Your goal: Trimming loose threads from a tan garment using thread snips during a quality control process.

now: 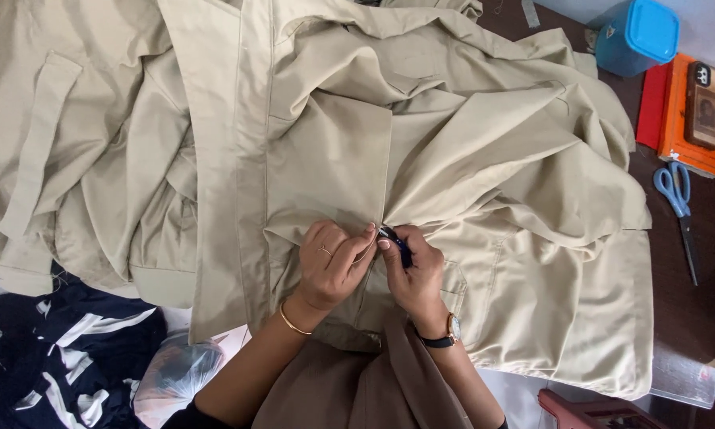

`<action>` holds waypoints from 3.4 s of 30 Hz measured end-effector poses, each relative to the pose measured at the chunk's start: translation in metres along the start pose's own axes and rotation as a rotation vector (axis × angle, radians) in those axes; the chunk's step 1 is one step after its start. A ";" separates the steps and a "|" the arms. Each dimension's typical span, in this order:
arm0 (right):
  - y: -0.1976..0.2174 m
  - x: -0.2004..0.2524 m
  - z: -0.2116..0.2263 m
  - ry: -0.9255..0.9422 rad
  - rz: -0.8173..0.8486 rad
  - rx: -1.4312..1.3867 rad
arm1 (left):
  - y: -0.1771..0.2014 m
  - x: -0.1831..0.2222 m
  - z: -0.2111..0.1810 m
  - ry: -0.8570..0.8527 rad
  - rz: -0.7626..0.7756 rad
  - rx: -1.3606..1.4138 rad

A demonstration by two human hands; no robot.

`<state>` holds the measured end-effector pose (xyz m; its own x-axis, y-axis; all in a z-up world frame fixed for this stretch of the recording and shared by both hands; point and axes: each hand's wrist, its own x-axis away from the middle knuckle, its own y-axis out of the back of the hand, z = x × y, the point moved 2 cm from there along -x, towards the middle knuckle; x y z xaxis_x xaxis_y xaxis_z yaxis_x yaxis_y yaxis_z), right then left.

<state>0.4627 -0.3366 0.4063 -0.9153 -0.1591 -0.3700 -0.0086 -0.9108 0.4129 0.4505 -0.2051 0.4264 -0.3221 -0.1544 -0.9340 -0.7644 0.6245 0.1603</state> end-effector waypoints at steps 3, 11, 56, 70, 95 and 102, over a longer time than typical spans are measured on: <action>0.000 -0.001 0.000 0.001 0.000 0.005 | 0.001 -0.002 -0.001 -0.006 -0.016 0.002; 0.005 -0.010 0.009 0.020 0.032 -0.037 | 0.000 0.002 0.001 -0.009 -0.010 -0.013; -0.008 -0.045 0.061 -0.027 0.017 -0.074 | 0.073 -0.045 0.084 1.037 0.183 0.437; -0.072 -0.075 0.060 0.179 -0.084 -0.234 | 0.066 -0.041 0.042 0.885 0.244 0.375; -0.057 -0.056 0.063 0.130 -0.025 -0.291 | 0.060 -0.056 0.041 0.750 0.248 0.148; -0.063 -0.037 0.044 0.041 0.128 -0.061 | 0.068 -0.044 0.059 0.994 0.207 0.324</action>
<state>0.4792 -0.2565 0.4311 -0.8902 -0.2896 -0.3517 0.1326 -0.9032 0.4083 0.4457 -0.1110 0.4599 -0.8520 -0.4860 -0.1947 -0.5044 0.8616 0.0566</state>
